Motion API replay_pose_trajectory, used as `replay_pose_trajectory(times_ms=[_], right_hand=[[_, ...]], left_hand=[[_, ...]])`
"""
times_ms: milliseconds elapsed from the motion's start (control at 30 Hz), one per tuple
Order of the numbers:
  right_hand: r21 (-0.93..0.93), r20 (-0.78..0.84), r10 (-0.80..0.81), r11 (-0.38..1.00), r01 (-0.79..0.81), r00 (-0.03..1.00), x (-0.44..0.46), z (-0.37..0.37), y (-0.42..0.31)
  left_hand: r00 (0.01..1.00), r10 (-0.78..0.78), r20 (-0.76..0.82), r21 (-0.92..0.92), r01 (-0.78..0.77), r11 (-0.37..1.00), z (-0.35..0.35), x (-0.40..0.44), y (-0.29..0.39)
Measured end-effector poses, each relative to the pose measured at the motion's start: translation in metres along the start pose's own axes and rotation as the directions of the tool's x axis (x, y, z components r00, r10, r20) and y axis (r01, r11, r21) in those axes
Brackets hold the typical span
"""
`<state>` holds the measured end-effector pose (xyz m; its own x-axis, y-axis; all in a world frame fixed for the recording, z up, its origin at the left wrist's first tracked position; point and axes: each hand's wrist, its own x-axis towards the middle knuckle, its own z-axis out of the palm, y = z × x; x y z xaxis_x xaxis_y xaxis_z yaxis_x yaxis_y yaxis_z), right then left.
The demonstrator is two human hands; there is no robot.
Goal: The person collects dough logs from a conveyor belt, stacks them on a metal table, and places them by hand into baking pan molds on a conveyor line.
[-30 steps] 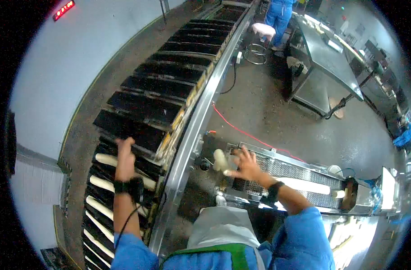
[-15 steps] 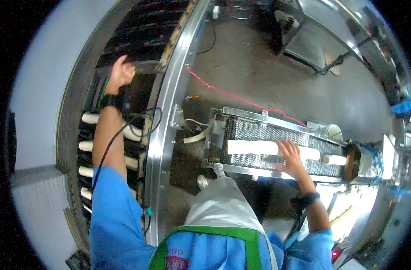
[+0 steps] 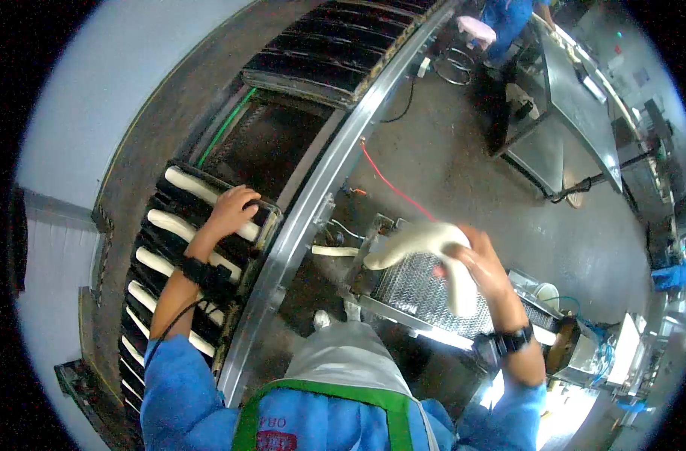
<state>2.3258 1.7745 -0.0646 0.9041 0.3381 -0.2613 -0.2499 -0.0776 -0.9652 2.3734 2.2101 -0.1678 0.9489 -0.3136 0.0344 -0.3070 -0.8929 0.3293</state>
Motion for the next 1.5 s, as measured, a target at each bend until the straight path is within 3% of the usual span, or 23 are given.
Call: replay_pose_trajectory(times_ms=[133, 233, 267, 433, 500, 533, 600, 667, 700, 767, 833, 900, 1000, 1067, 1100, 1133, 1267, 1333, 1367, 1400, 1433, 1467, 1500], right_hand=[[0.015, 0.204, -0.299, 0.953, 0.302, 0.932, 0.094, 0.056, -0.085], [-0.112, 0.235, -0.554, 0.801, 0.589, 0.799, 0.146, 0.074, -0.142], [-0.078, 0.232, -0.589, 0.782, 0.618, 0.774, 0.159, 0.080, -0.156], [-0.269, 0.409, -0.457, 0.766, 0.583, 0.790, 0.237, 0.097, -0.181], [-0.382, 0.508, -0.315, 0.752, 0.537, 0.802, 0.286, 0.096, -0.161], [-0.617, 0.450, -0.290, 0.583, 0.529, 0.845, 0.328, 0.084, -0.139], [-0.682, 0.239, -0.429, 0.564, 0.465, 0.871, 0.322, 0.068, -0.115], [-0.538, 0.186, -0.392, 0.726, 0.428, 0.901, 0.301, 0.028, -0.096], [-0.522, 0.179, -0.398, 0.737, 0.429, 0.900, 0.268, 0.008, -0.080], [-0.677, 0.130, -0.080, 0.722, 0.147, 0.988, 0.197, -0.045, -0.042], [-0.924, 0.221, -0.244, 0.257, 0.283, 0.944, 0.135, -0.133, 0.058], [-0.886, -0.076, 0.028, 0.456, -0.080, 0.997, 0.017, -0.151, 0.099], [-0.837, -0.380, 0.216, 0.335, -0.433, 0.900, -0.118, -0.172, 0.180], [-0.771, -0.513, 0.330, 0.229, -0.594, 0.793, -0.183, -0.170, 0.209], [-0.736, -0.592, 0.218, 0.246, -0.631, 0.776, -0.204, -0.158, 0.207], [-0.614, -0.681, 0.259, 0.307, -0.727, 0.685, -0.213, -0.154, 0.196], [-0.628, -0.747, 0.108, 0.207, -0.750, 0.656, -0.225, -0.161, 0.214], [-0.654, -0.755, -0.043, 0.117, -0.748, 0.654, -0.221, -0.175, 0.219], [-0.699, -0.712, 0.017, 0.083, -0.711, 0.702, -0.214, -0.172, 0.201], [-0.775, -0.632, -0.011, 0.011, -0.632, 0.775, -0.205, -0.181, 0.205], [-0.776, -0.623, 0.056, 0.087, -0.625, 0.780, -0.196, -0.180, 0.211], [-0.848, -0.526, -0.051, 0.112, -0.518, 0.849, -0.178, -0.192, 0.228], [-0.835, -0.524, 0.049, 0.167, -0.524, 0.850, -0.173, -0.189, 0.220]], left_hand=[[0.985, -0.174, 0.005, -0.166, 0.173, 0.971, -0.025, -0.012, 0.019], [0.987, -0.099, -0.126, -0.112, 0.085, 0.990, -0.014, -0.019, 0.022], [0.976, -0.060, -0.211, -0.068, 0.046, 0.997, -0.011, -0.022, 0.025], [0.971, -0.138, -0.197, -0.100, 0.120, 0.988, 0.003, -0.029, 0.022], [0.968, -0.187, -0.169, -0.074, 0.177, 0.981, -0.004, -0.025, 0.030], [0.962, -0.230, -0.145, -0.046, 0.226, 0.973, -0.005, -0.021, 0.033], [0.966, -0.230, -0.121, -0.009, 0.231, 0.973, -0.005, -0.006, 0.033], [0.946, -0.199, -0.256, 0.062, 0.222, 0.973, -0.007, 0.007, 0.040], [0.948, -0.249, -0.196, 0.130, 0.277, 0.952, -0.011, 0.016, 0.048], [0.975, -0.166, -0.149, 0.127, 0.185, 0.974, -0.005, 0.030, 0.054], [0.990, -0.104, -0.097, 0.161, 0.119, 0.980, 0.001, 0.044, 0.073], [0.997, 0.016, -0.081, 0.187, -0.001, 0.982, 0.007, 0.056, 0.089], [0.999, 0.045, -0.031, 0.180, -0.039, 0.983, 0.025, 0.086, 0.105], [0.979, 0.198, -0.044, 0.155, -0.189, 0.970, 0.042, 0.100, 0.133], [0.954, 0.299, 0.015, 0.031, -0.300, 0.954, 0.047, 0.102, 0.157], [0.913, 0.402, 0.071, -0.101, -0.394, 0.913, 0.053, 0.106, 0.187], [0.780, 0.610, 0.138, -0.373, -0.530, 0.762, 0.120, 0.079, 0.281], [0.734, 0.676, 0.063, -0.260, -0.642, 0.721, 0.155, 0.058, 0.323], [0.745, 0.662, 0.082, -0.208, -0.637, 0.743, 0.164, 0.051, 0.347], [0.771, 0.627, 0.112, -0.375, -0.551, 0.745, 0.165, 0.051, 0.362], [0.796, 0.605, 0.023, -0.367, -0.556, 0.746, 0.192, 0.044, 0.358], [0.826, 0.561, 0.054, -0.329, -0.515, 0.791, 0.205, 0.046, 0.353], [0.838, 0.458, 0.297, -0.245, -0.397, 0.884, 0.195, 0.044, 0.361]])
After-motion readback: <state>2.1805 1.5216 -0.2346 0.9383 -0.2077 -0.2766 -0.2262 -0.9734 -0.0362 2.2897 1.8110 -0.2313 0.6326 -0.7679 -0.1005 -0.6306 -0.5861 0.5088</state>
